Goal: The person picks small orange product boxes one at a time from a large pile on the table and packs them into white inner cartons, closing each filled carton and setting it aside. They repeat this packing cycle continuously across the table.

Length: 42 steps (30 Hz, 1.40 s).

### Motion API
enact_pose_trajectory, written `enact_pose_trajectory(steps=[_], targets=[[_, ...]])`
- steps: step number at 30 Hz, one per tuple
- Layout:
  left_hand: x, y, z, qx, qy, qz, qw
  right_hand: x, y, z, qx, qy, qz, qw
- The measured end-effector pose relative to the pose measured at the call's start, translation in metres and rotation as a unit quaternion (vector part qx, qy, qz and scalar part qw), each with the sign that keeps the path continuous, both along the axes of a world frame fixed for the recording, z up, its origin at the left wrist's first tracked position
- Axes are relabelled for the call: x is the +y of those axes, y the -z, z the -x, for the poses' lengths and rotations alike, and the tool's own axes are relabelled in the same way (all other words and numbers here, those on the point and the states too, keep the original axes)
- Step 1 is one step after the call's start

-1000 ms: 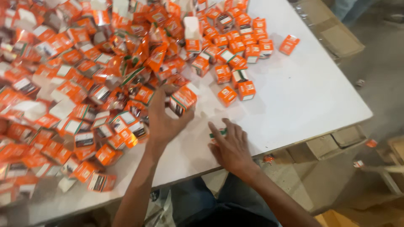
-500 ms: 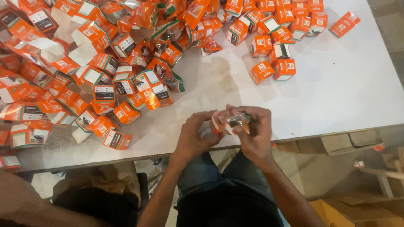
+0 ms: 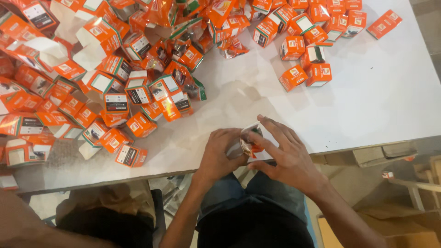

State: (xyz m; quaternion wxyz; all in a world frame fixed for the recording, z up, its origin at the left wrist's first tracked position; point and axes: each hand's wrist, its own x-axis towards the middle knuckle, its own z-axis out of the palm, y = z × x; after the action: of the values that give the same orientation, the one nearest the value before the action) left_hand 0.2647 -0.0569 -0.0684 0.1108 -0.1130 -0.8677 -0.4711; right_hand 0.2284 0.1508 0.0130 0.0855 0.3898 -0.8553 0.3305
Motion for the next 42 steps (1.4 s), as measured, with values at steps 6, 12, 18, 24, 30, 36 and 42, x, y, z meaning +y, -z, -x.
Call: enact_pose_trajectory(steps=[6,12,18,24,30,36,42], targets=[[0.005,-0.005,0.0,0.012,0.015,0.011,1.0,-0.007,0.017,0.011,-0.027,0.041,-0.101,0.994],[0.01,-0.01,-0.002,0.011,-0.002,0.0,1.0,-0.016,0.04,0.012,-0.047,0.093,-0.049,0.993],[0.01,-0.01,0.002,-0.006,-0.009,0.009,1.0,0.002,0.036,0.001,0.047,0.076,-0.053,0.995],[0.013,-0.004,0.002,0.034,-0.031,0.025,0.999,-0.011,0.028,0.003,0.042,0.067,-0.145,0.986],[0.023,-0.007,-0.006,-0.037,-0.083,-0.089,0.992,-0.016,0.027,0.011,-0.103,0.054,-0.206,0.972],[0.024,-0.011,-0.008,-0.026,-0.08,-0.121,0.989,0.012,0.046,0.003,-0.098,0.034,0.041,0.994],[0.024,-0.026,-0.01,0.031,-0.035,0.02,0.999,0.016,0.066,0.003,-0.046,0.042,0.059,0.996]])
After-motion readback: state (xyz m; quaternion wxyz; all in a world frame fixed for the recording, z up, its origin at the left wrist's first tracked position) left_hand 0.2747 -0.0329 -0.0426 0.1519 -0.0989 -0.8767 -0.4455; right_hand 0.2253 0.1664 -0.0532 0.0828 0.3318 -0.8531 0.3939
